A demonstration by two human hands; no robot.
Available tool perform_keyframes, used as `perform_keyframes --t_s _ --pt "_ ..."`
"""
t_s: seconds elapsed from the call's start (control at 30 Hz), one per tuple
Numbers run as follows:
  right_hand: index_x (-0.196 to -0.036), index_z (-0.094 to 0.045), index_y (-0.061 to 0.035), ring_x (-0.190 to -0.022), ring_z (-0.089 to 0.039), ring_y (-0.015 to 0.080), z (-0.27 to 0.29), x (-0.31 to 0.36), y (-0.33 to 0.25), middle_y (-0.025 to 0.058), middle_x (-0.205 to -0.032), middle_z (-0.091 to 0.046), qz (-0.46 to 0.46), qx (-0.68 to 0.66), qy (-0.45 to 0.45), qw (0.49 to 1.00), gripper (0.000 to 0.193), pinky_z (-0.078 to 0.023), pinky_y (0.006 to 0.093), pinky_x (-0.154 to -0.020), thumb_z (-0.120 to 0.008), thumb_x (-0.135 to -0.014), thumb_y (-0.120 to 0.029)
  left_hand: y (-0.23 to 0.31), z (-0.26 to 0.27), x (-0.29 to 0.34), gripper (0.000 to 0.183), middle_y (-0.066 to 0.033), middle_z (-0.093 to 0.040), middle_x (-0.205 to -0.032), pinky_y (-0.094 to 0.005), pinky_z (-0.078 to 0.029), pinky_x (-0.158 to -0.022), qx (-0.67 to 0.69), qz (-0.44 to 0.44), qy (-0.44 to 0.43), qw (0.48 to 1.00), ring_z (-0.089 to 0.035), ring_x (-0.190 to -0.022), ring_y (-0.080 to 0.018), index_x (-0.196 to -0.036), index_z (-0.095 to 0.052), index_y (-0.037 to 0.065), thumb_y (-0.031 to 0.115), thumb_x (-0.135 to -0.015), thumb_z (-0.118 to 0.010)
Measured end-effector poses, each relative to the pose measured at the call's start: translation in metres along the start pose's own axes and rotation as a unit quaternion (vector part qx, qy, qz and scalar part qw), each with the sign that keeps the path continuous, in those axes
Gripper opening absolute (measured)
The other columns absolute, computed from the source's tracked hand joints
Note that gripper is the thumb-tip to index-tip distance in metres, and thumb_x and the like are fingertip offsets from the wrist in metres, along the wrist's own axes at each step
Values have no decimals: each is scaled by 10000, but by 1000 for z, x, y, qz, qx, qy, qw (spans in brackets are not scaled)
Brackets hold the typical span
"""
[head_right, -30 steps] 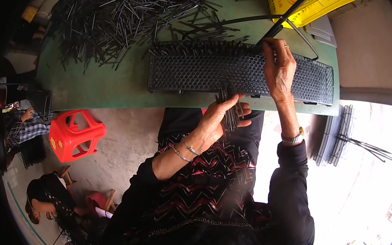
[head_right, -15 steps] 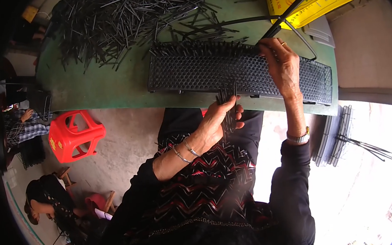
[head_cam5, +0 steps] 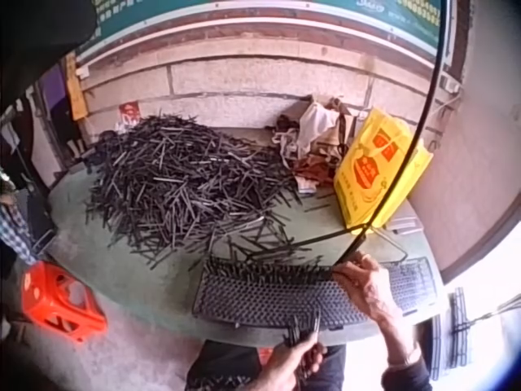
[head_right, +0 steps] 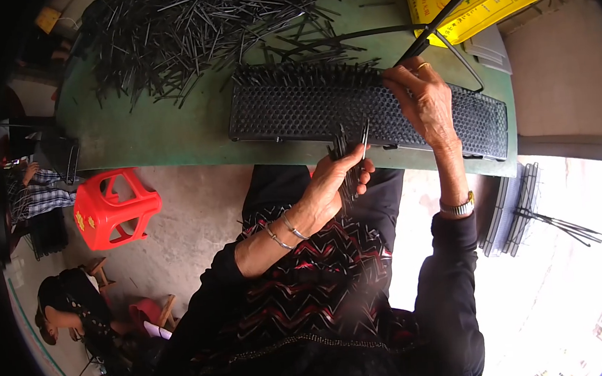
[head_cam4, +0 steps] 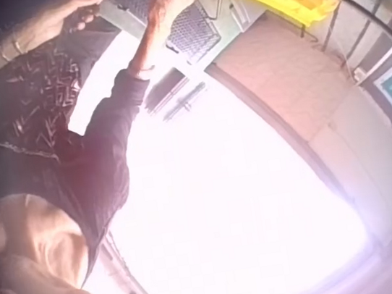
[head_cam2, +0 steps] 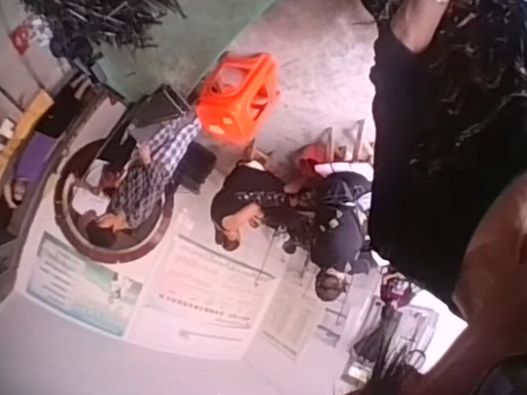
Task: Inserting small black plastic components into a mesh grid panel.
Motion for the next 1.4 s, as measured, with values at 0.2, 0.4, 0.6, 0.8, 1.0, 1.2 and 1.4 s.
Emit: perform_keyframes --t_s 0.2,0.4,0.6,0.8,1.0,1.2,1.4 --pt "-1058 -714 -125 -846 -663 228 -2 3 3 55 -969 -645 -56 45 53 996 174 -514 323 -723 -654 -898 -155 4 -3 4 297 -59 -658 -816 -252 -490 -540 -9 5 33 999 -633 -687 -140 -1085 -620 43 303 -942 -636" --pt "-1076 -730 -159 -812 -649 218 0 5 7 52 -947 -640 -121 53 55 990 194 -505 322 -717 -659 -898 -183 8 -4 7 302 -65 -674 -837 -252 -489 -540 -13 -1 41 999 -648 -697 -149 -1080 -642 38 304 -940 -639" --pt "-1100 -732 -203 -849 -644 198 1 7 0 46 -952 -637 -38 57 -1 998 215 -500 314 -731 -663 -897 -192 8 -5 6 292 -61 -677 -821 -250 -482 -527 -20 -22 40 999 -652 -684 -148 -1047 -657 37 304 -930 -654" --pt "-1127 -726 -242 -846 -639 188 -4 3 10 39 -932 -630 -133 32 31 990 249 -497 303 -737 -688 -883 -218 9 -5 7 273 -68 -686 -827 -253 -474 -525 -27 -32 43 998 -658 -694 -153 -1033 -664 34 283 -919 -666" --pt "-1105 -736 -242 -835 -636 186 -13 1 14 33 -926 -628 -128 37 38 990 231 -495 300 -732 -694 -878 -231 11 -6 9 288 -69 -690 -842 -265 -464 -540 -30 -35 52 998 -665 -718 -167 -1050 -667 35 293 -924 -656" --pt "-1038 -741 -181 -837 -631 210 -14 7 6 41 -919 -624 -93 84 82 989 169 -495 326 -729 -682 -880 -185 12 -3 10 299 -63 -686 -837 -272 -460 -551 -29 -36 51 998 -664 -726 -165 -1047 -668 33 307 -929 -649" --pt "-898 -639 -82 -805 -561 268 -15 -3 -10 59 -887 -572 29 166 147 975 50 -453 372 -712 -646 -868 -122 12 -5 11 301 -61 -681 -827 -274 -456 -554 -31 -36 49 998 -659 -722 -163 -1038 -670 26 309 -938 -636"
Point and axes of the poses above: each hand's wrist, its own x-axis away from the middle knuckle, its own z-axis out of the back of the hand, y = z × x, the point moved 4 cm from there along -x, towards the middle knuckle
